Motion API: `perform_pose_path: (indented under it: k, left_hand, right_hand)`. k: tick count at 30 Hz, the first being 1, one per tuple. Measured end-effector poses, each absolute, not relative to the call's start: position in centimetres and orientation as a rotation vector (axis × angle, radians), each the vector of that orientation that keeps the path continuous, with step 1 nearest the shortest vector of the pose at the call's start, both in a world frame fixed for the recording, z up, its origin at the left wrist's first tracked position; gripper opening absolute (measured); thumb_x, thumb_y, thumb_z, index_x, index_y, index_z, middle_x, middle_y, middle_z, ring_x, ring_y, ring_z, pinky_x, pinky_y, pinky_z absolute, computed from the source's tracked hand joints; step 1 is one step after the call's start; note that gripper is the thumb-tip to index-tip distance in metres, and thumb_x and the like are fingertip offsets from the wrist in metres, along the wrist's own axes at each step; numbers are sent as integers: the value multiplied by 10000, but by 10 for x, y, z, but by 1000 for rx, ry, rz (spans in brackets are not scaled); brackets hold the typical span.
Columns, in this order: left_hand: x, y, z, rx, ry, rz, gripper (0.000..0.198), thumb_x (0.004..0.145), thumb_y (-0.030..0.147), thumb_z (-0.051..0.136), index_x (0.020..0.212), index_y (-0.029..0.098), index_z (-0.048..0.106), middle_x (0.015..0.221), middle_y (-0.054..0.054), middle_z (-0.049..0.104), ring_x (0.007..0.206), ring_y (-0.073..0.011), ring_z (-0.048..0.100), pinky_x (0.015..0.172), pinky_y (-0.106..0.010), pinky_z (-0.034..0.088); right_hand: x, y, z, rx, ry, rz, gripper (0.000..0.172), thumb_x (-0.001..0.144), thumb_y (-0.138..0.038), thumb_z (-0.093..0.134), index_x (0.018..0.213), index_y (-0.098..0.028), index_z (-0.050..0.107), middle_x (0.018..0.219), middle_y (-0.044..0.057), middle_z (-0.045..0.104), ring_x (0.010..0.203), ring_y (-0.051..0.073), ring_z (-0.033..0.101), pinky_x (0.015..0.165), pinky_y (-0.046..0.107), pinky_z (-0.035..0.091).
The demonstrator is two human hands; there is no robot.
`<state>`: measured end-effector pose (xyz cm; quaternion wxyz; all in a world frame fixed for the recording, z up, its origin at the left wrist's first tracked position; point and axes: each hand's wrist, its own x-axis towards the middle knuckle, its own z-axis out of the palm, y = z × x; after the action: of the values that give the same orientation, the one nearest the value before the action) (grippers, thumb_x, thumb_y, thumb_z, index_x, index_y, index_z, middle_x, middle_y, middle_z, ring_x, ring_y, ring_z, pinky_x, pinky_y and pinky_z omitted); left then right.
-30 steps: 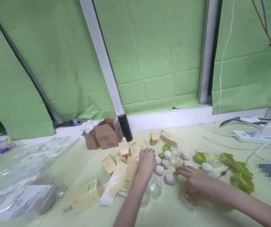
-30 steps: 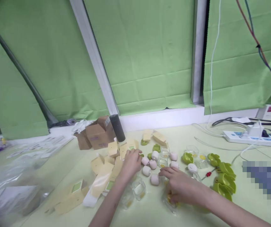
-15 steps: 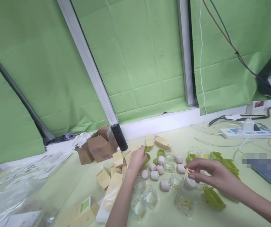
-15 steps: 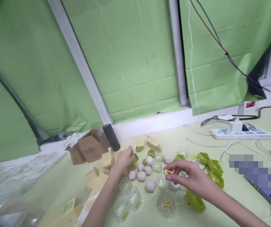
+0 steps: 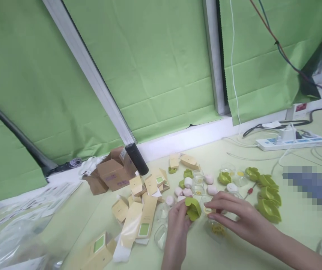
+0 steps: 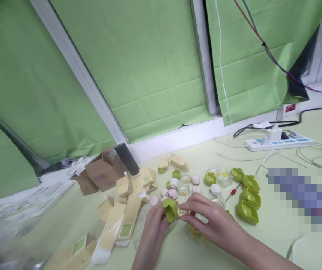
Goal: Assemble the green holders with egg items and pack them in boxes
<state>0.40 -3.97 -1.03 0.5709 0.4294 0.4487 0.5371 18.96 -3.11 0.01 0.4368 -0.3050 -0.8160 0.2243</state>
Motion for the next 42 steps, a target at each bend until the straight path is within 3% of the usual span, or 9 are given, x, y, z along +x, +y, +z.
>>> perform_pose_path:
  k: [4, 10, 17, 23, 32, 37, 42]
  left_hand:
    - [8, -42, -26, 711, 919, 1347, 252, 780, 337, 657, 943, 146, 682, 977, -82, 671, 970, -205, 602, 843, -290, 468]
    - [15, -43, -30, 457, 786, 1393, 182, 756, 287, 660, 846, 133, 699, 936, -103, 693, 982, -235, 617, 921, -343, 459]
    - [21, -55, -29, 562, 780, 1280, 322, 728, 292, 739, 1013, 148, 697, 1120, -138, 676, 1014, -259, 620, 902, -397, 474]
    - [27, -57, -31, 729, 748, 1210, 335, 695, 291, 760, 1005, 168, 724, 1017, -100, 718, 1082, -265, 587, 1003, -389, 386]
    - [24, -50, -50, 815, 833, 1188, 326, 619, 356, 812, 853, 145, 729, 823, -83, 729, 891, -235, 637, 853, -345, 455]
    - [18, -52, -33, 688, 739, 1101, 307, 697, 375, 752, 870, 121, 742, 882, -104, 735, 825, -193, 657, 785, -293, 494]
    - [16, -53, -28, 750, 935, 956, 296, 596, 316, 829, 772, 94, 744, 748, -77, 720, 673, -130, 637, 615, -209, 496]
  right_hand:
    - [190, -31, -11, -734, -2050, 479, 226, 934, -229, 513, 1152, -268, 558, 1015, 50, 668, 929, 178, 653, 767, 264, 539]
    - [191, -29, -27, -720, -2056, 410, 212, 922, -161, 515, 1101, -275, 519, 956, 18, 663, 868, 149, 659, 721, 233, 536]
    - [190, -30, -29, -745, -2121, 261, 203, 937, -138, 477, 1106, -239, 526, 937, 45, 639, 827, 150, 643, 688, 244, 517]
    - [191, -29, -31, -853, -2210, 39, 115, 949, -217, 477, 962, -215, 591, 812, 41, 634, 689, 159, 600, 580, 268, 432]
    - [186, -30, -27, -840, -2151, -98, 257, 976, -245, 419, 826, -212, 625, 705, 7, 599, 590, 120, 529, 581, 277, 328]
    - [189, -30, -17, -871, -2139, 83, 201, 943, -279, 489, 852, -230, 661, 777, 23, 579, 638, 127, 551, 571, 258, 370]
    - [199, -32, -1, -888, -2228, 606, 144, 904, -297, 546, 875, -233, 672, 913, 41, 531, 780, 150, 601, 663, 255, 490]
